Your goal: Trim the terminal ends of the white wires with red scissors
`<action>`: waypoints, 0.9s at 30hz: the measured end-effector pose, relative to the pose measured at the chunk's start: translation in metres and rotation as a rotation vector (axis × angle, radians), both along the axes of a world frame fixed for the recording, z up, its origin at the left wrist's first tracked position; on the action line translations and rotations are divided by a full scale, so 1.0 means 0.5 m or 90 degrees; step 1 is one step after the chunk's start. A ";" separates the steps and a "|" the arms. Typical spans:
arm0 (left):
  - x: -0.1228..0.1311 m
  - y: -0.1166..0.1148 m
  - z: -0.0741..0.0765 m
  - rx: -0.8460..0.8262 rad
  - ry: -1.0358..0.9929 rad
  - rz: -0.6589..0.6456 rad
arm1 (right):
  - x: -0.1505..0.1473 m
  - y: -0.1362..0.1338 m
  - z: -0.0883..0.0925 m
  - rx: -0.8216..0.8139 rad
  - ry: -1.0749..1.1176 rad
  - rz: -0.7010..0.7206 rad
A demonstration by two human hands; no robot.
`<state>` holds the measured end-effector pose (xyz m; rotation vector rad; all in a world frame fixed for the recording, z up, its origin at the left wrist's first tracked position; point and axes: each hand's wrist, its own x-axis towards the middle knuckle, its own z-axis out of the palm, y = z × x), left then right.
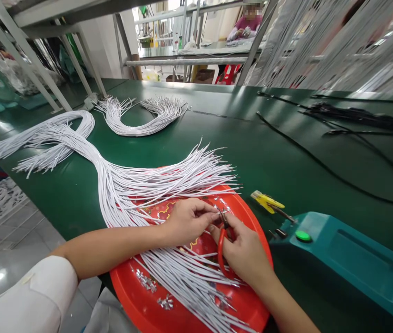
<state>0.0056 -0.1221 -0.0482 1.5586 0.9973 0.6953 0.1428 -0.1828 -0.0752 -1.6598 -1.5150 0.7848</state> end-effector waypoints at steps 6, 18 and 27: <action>0.002 -0.001 -0.008 -0.003 -0.007 0.001 | -0.003 0.000 0.001 -0.011 -0.026 0.001; -0.002 0.001 -0.019 0.056 0.005 -0.031 | -0.008 0.001 0.011 -0.016 -0.021 -0.010; -0.005 -0.004 -0.015 0.107 0.039 -0.027 | -0.007 0.006 0.019 -0.067 0.007 0.022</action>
